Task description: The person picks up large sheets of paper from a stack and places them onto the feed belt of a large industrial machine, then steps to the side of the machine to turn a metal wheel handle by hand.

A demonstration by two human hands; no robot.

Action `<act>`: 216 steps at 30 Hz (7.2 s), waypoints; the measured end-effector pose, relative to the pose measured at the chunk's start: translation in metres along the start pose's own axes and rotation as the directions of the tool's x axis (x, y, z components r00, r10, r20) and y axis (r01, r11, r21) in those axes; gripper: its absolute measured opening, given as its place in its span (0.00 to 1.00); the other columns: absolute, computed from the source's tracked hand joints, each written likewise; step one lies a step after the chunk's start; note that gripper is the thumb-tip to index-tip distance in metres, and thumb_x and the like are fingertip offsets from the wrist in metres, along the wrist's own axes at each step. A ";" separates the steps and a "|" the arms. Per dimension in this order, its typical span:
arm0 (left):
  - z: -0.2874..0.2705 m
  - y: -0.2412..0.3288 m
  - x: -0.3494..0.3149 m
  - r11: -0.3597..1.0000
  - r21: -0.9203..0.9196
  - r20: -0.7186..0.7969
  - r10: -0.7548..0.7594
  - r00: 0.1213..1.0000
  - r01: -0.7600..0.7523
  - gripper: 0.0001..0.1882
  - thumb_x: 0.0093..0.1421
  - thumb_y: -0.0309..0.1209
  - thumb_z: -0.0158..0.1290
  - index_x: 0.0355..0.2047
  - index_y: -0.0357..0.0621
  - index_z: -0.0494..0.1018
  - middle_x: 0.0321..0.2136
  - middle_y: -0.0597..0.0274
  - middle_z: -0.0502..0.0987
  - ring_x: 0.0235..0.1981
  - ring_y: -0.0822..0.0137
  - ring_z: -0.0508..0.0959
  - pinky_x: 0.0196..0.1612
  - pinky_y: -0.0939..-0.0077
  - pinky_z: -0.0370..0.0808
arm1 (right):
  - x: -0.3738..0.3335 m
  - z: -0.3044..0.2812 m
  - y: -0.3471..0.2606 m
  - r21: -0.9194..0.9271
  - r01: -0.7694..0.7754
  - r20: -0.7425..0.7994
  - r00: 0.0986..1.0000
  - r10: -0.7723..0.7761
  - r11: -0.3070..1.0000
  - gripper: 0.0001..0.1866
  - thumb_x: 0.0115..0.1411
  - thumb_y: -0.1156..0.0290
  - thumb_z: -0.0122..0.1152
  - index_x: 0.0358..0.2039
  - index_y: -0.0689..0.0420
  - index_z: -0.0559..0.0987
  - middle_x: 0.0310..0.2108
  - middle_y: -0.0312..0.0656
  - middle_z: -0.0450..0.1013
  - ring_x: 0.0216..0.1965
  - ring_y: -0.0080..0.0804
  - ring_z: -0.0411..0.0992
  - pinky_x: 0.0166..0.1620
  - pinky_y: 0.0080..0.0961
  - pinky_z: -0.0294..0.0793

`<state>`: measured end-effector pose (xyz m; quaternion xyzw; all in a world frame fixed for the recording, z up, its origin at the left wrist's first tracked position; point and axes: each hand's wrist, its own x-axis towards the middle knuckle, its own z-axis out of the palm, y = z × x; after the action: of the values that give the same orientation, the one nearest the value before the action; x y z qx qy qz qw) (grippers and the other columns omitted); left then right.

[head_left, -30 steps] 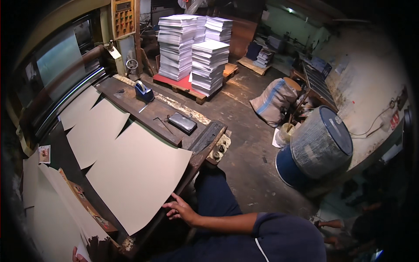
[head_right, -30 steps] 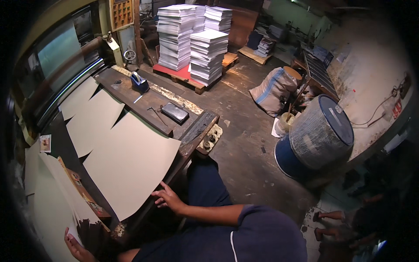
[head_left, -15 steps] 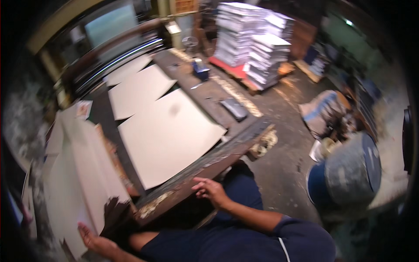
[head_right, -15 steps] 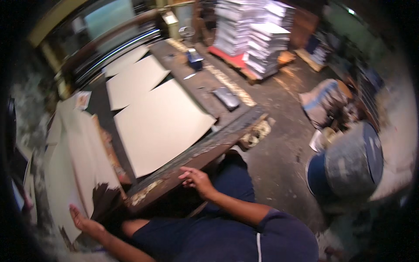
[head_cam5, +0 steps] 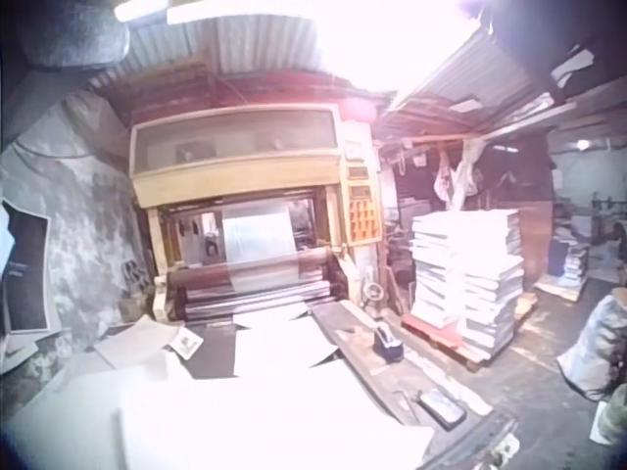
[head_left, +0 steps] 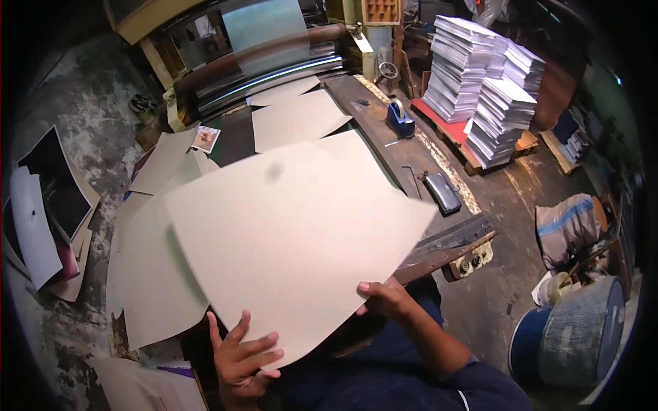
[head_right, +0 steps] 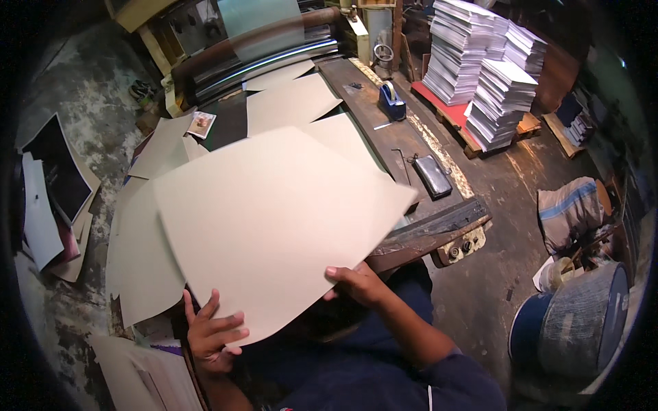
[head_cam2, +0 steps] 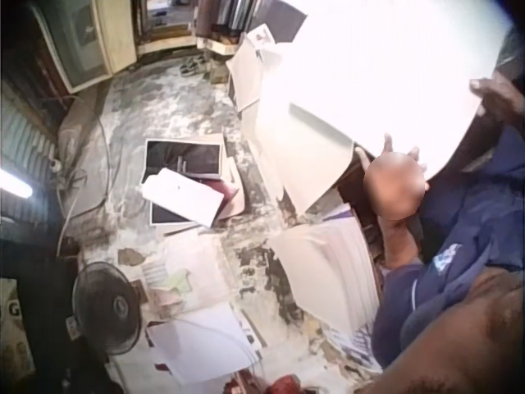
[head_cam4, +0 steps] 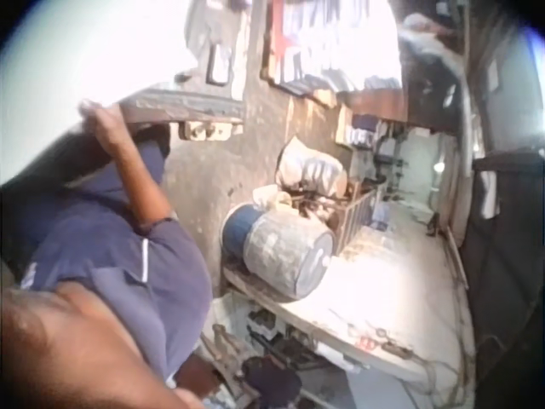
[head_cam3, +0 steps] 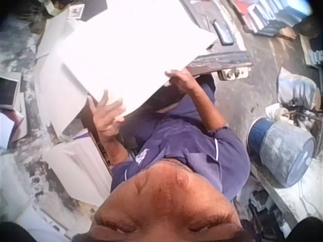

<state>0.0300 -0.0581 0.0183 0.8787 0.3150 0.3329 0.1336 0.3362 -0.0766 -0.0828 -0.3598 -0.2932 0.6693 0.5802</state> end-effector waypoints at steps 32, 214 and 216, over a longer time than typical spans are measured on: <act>-0.020 -0.101 0.003 0.781 -0.418 -0.306 -0.602 0.737 0.464 0.19 0.67 0.37 0.48 0.50 0.33 0.71 0.41 0.61 0.76 0.39 0.73 0.72 0.49 0.79 0.65 | -0.060 -0.052 0.128 0.222 -0.318 -0.222 0.904 0.366 0.922 0.25 0.68 0.55 0.46 0.50 0.68 0.65 0.41 0.61 0.74 0.42 0.42 0.74 0.45 0.33 0.74; 0.001 -0.044 0.004 0.905 -0.058 -0.504 -0.390 0.770 0.420 0.12 0.61 0.39 0.54 0.28 0.44 0.77 0.33 0.59 0.81 0.38 0.59 0.80 0.58 0.55 0.60 | 0.061 -0.017 0.076 0.335 -0.190 -0.306 0.904 0.298 0.923 0.26 0.63 0.45 0.47 0.54 0.48 0.62 0.48 0.47 0.69 0.36 0.34 0.71 0.42 0.41 0.76; -0.002 -0.040 0.003 0.978 -0.130 -0.319 -0.194 0.928 0.160 0.12 0.60 0.41 0.55 0.28 0.47 0.78 0.38 0.61 0.81 0.44 0.58 0.79 0.61 0.50 0.55 | 0.046 -0.002 0.037 0.279 -0.129 0.004 0.991 0.133 0.951 0.32 0.60 0.43 0.50 0.57 0.48 0.60 0.48 0.47 0.69 0.39 0.35 0.71 0.43 0.42 0.77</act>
<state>0.0119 -0.0258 0.0029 0.7705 0.3937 0.4773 0.1531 0.3140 -0.0373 -0.1201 -0.2980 -0.1671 0.7382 0.5817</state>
